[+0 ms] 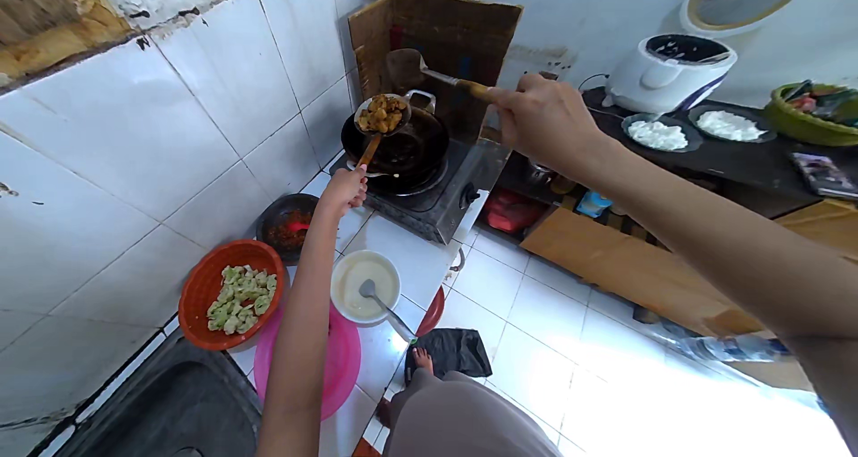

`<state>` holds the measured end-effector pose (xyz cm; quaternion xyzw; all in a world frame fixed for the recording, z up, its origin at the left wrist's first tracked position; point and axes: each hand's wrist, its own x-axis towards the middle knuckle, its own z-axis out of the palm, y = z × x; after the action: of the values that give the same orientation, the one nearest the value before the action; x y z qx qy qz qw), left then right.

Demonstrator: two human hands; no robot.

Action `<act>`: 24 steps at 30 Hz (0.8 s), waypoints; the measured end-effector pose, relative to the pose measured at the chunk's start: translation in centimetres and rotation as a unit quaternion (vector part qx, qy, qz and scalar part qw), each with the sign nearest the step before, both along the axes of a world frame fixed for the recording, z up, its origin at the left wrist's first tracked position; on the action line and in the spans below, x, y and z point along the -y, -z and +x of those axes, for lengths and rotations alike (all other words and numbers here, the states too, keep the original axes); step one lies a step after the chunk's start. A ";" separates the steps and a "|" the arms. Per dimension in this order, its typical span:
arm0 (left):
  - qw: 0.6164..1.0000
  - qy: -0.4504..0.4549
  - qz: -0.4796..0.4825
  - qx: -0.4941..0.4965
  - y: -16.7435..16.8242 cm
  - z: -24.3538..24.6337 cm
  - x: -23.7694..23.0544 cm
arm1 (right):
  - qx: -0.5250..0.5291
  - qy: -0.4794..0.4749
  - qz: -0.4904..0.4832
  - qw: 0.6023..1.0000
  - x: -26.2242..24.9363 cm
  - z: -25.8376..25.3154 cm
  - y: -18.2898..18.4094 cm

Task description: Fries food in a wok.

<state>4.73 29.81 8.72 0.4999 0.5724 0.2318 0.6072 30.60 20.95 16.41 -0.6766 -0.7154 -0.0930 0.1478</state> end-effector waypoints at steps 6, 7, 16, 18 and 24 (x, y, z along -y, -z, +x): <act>1.000 0.001 0.007 -0.021 -0.4 0.3 0.5 | -0.038 -0.005 0.017 0.999 -1.2 1.2 0.8; 1.000 0.001 0.010 -0.027 -0.5 0.3 0.6 | -0.044 -0.005 0.017 0.999 -1.3 1.3 0.9; 0.998 0.019 0.011 -0.060 -0.2 0.3 0.7 | -0.189 -0.005 0.004 0.982 -4.3 5.4 2.4; 0.998 0.020 0.010 -0.066 -0.3 0.2 0.4 | -0.190 -0.016 0.019 0.981 -4.0 5.9 2.8; 0.995 0.020 0.010 -0.098 -0.3 0.2 0.0 | -0.135 -0.096 0.076 0.983 -1.7 5.2 3.1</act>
<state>4.97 29.77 9.02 0.5381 0.6164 0.1753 0.5476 35.75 22.70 13.28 -0.5976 -0.7416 -0.0404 0.3020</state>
